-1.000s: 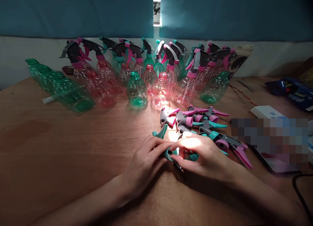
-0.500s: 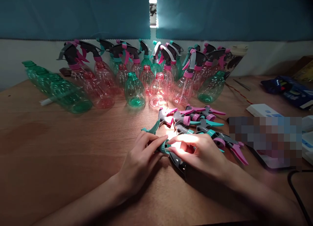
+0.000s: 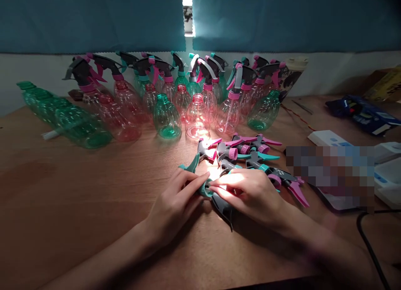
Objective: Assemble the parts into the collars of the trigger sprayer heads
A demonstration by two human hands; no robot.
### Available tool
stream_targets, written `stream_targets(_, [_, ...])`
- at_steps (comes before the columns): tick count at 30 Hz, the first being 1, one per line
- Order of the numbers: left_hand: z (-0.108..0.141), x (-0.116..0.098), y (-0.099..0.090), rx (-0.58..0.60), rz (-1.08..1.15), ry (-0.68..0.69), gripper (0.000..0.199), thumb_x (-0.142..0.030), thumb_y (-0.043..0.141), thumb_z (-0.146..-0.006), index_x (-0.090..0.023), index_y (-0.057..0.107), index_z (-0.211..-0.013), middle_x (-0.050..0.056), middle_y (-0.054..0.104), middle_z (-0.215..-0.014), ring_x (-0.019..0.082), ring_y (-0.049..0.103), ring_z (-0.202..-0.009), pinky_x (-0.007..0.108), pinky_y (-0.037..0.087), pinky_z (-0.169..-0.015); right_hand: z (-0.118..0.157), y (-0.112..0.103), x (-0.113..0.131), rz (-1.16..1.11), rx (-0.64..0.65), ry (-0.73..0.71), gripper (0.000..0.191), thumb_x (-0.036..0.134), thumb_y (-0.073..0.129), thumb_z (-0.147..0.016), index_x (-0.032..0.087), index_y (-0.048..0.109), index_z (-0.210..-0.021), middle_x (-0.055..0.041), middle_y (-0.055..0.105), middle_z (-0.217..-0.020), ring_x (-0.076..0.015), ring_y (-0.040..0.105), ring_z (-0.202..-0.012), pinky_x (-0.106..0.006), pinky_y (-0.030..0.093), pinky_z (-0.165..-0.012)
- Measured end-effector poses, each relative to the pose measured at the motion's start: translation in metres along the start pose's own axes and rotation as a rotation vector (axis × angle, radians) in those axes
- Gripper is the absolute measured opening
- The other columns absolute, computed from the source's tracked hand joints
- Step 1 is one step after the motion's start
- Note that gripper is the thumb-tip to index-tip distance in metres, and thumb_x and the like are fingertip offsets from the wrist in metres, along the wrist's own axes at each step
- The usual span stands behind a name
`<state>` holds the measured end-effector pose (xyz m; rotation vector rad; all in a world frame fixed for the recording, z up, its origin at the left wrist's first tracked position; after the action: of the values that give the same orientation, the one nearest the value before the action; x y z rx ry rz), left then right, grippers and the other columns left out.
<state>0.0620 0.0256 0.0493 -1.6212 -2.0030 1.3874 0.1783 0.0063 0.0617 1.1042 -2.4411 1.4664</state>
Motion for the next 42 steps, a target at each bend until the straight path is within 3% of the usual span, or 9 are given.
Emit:
stream_targets(6, [0.001,-0.015,-0.012,-0.126,-0.158,0.112,0.036,-0.009,0.058,-0.086,-0.017,0.058,-0.121,0.007,0.063,-0.088,0.019,0.056,-0.081,0.032,0.051,-0.072,0.003,0.007,-0.006,-0.166,-0.069,0.176,0.015,0.019,0.06,-0.083,0.015,0.072,-0.076,0.0003,0.064,-0.052,-0.0109,0.054,-0.042,-0.022,0.042,-0.044])
stream_targets(10, [0.002,-0.007,-0.011,-0.132,-0.092,0.055,0.033,-0.01,0.057,-0.086,-0.018,0.06,-0.119,0.006,0.064,-0.089,0.018,0.057,-0.082,0.031,0.052,-0.072,0.002,0.009,0.009,-0.235,-0.083,0.033,0.016,0.017,0.056,-0.085,0.015,0.072,-0.082,-0.0011,0.068,-0.059,-0.0105,0.058,-0.047,-0.02,0.046,-0.049])
stream_targets(15, [-0.002,0.004,-0.007,-0.077,-0.004,-0.023,0.03,-0.014,0.054,-0.089,-0.017,0.058,-0.119,0.008,0.063,-0.099,0.018,0.057,-0.09,0.032,0.052,-0.077,0.0,0.011,0.012,-0.135,0.044,-0.036,0.019,0.016,0.055,-0.087,0.014,0.071,-0.099,-0.0057,0.074,-0.077,-0.0134,0.066,-0.059,-0.023,0.05,-0.057])
stream_targets(21, [-0.009,-0.002,-0.01,-0.03,-0.032,-0.016,0.04,-0.011,0.057,-0.085,-0.015,0.053,-0.124,0.009,0.065,-0.105,0.021,0.056,-0.095,0.038,0.051,-0.08,0.007,-0.022,0.02,-0.179,-0.015,-0.043,0.015,0.017,0.06,-0.086,0.02,0.068,-0.099,-0.0018,0.075,-0.089,-0.0138,0.069,-0.078,-0.023,0.053,-0.071])
stream_targets(26, [-0.019,-0.004,-0.007,0.015,-0.085,0.033,0.034,-0.012,0.06,-0.082,-0.014,0.057,-0.116,0.009,0.067,-0.105,0.022,0.054,-0.094,0.039,0.048,-0.083,0.041,-0.049,0.019,-0.171,-0.055,0.03,0.016,0.013,0.056,-0.087,0.021,0.066,-0.096,-0.0016,0.072,-0.08,-0.0144,0.066,-0.071,-0.025,0.053,-0.064])
stream_targets(29, [-0.039,-0.009,-0.004,0.027,-0.17,0.093,0.025,-0.014,0.06,-0.084,-0.013,0.06,-0.108,0.008,0.067,-0.103,0.022,0.054,-0.095,0.037,0.044,-0.084,0.064,-0.059,0.017,-0.192,-0.067,0.079,0.019,0.011,0.056,-0.087,0.022,0.065,-0.1,-0.0027,0.071,-0.085,-0.0154,0.066,-0.078,-0.026,0.053,-0.07])
stream_targets(32, [-0.07,-0.016,0.005,0.071,-0.283,0.151,0.023,-0.015,0.058,-0.084,-0.013,0.063,-0.107,0.008,0.067,-0.094,0.023,0.053,-0.093,0.036,0.041,-0.08,0.081,-0.069,0.017,-0.196,-0.088,0.119,0.018,0.011,0.056,-0.087,0.023,0.063,-0.099,-0.002,0.069,-0.082,-0.0148,0.065,-0.077,-0.024,0.053,-0.067])
stream_targets(36, [-0.107,-0.036,0.029,0.189,-0.327,0.31,0.037,-0.008,0.053,-0.084,-0.016,0.058,-0.12,0.008,0.066,-0.109,0.023,0.052,-0.097,0.036,0.038,-0.082,0.093,-0.081,0.021,-0.178,-0.13,0.141,0.015,0.011,0.058,-0.086,0.021,0.063,-0.096,-0.0023,0.064,-0.079,-0.0141,0.062,-0.073,-0.024,0.051,-0.064])
stream_targets(42, [-0.114,-0.056,0.063,0.33,-0.329,0.457,0.038,-0.007,0.039,-0.091,-0.018,0.057,-0.122,0.006,0.067,-0.11,0.022,0.053,-0.092,0.035,0.04,-0.078,0.104,-0.087,0.009,-0.143,-0.147,0.212,0.014,0.013,0.058,-0.087,0.022,0.063,-0.097,-0.0027,0.062,-0.087,-0.0146,0.061,-0.083,-0.025,0.05,-0.073])
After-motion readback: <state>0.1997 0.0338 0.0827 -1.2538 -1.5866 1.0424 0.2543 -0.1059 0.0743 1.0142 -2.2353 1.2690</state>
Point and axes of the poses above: each hand's wrist, its own z-axis away from the middle knuckle, its own y-axis out of the palm, x = y × z, the point moved 9 cm from there along -z, towards the middle knuckle
